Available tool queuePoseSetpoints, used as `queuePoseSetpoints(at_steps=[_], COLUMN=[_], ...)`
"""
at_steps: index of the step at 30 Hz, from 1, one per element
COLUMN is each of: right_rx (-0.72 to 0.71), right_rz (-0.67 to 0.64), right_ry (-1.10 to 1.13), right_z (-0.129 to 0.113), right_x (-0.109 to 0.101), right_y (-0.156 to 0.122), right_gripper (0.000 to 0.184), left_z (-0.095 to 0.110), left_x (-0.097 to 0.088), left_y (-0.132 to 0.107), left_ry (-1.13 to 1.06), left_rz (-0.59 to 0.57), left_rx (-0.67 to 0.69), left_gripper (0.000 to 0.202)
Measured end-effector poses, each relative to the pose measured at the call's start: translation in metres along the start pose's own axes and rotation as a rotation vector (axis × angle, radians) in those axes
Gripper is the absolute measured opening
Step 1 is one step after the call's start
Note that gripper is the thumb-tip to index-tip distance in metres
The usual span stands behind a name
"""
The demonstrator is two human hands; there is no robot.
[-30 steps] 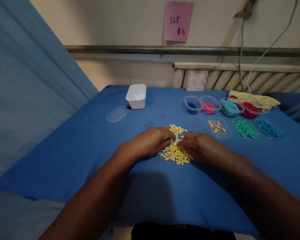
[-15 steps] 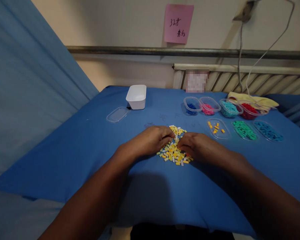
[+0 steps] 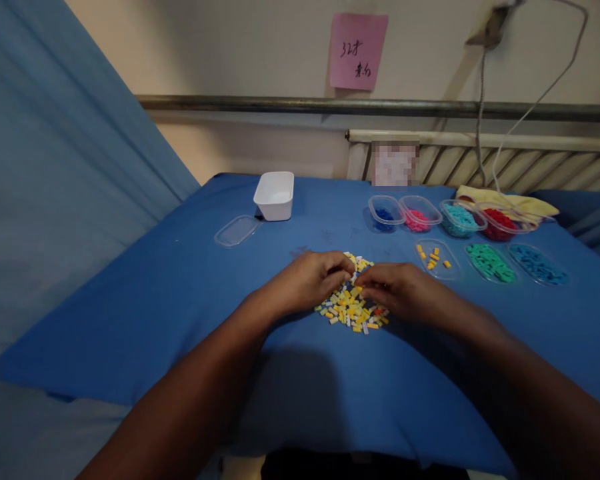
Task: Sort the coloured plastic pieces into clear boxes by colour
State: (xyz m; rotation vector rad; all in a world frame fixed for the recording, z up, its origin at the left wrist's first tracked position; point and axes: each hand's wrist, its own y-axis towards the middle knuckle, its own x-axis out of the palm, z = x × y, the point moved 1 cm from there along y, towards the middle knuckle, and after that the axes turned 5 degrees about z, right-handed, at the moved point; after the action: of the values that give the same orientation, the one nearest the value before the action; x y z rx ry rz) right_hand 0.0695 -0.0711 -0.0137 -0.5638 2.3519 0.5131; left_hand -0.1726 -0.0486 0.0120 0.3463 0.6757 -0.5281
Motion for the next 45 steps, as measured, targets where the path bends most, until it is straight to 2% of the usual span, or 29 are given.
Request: queuePoseSetpoints(at_steps=[5,7,9,13,16,19,23,25,27,30,32,35,37,40,45], right_rx=[0.371,0.456,0.491,0.467,0.447,0.48,0.565,0.558,0.535,0.557,0.571,0.463,0.351,0.276,0.303], right_rz=[0.208,0.251,0.259,0.19,0.187,0.235,0.399,0.487,0.589,0.739,0.768,0.717,0.64,0.51,0.371], right_ry=[0.671,0.882,1.031,1.177,1.204,1.244,1.248,1.184,1.037,0.66,0.343,-0.131,-0.338,-0.483,-0.649], right_z=[0.001,0.0,-0.001,-0.006,-0.008,-0.006,0.006,0.019,0.038,0.071,0.089,0.101,0.103,0.105,0.111], right_x=[0.008,0.016,0.023,0.025,0.02,0.014,-0.002,-0.017,-0.035,-0.058,-0.067,-0.07,-0.068,-0.063,-0.063], right_y=[0.001,0.004,0.006,0.007,0.005,0.004,0.0,-0.005,-0.012,-0.025,-0.032,-0.036,-0.035,-0.029,-0.026], right_gripper=[0.034,0.036,0.033,0.022,0.029,0.035,0.026,0.029,0.035,0.037,0.032,0.019,0.021,0.028,0.033], left_z=[-0.001,-0.001,0.0,0.006,0.005,0.0,-0.009,-0.015,-0.021,-0.029,-0.03,-0.025,-0.021,-0.02,-0.033], left_x=[0.018,0.025,0.029,0.033,0.035,0.032,0.015,0.003,-0.01,-0.02,-0.02,-0.013,-0.008,-0.007,-0.015], left_y=[0.004,0.004,0.003,-0.001,-0.002,0.0,0.003,0.004,0.005,0.006,0.005,0.004,0.003,0.002,0.002], left_ry=[-0.351,-0.382,-0.359,-0.102,0.033,0.049,0.077,0.113,0.146,0.185,0.211,0.294,0.378,0.468,0.526], left_rz=[0.184,0.256,0.28,0.234,0.21,0.267,0.398,0.451,0.451,0.332,0.225,0.102,0.059,0.037,0.108], left_rx=[-0.053,-0.042,-0.008,0.18,0.285,0.288,0.206,0.115,0.024,-0.038,-0.016,0.038,0.046,0.032,-0.036], left_gripper=[0.022,0.023,0.025,0.02,0.026,0.032,0.03,0.028,0.028,0.026,0.025,0.027,0.03,0.03,0.025])
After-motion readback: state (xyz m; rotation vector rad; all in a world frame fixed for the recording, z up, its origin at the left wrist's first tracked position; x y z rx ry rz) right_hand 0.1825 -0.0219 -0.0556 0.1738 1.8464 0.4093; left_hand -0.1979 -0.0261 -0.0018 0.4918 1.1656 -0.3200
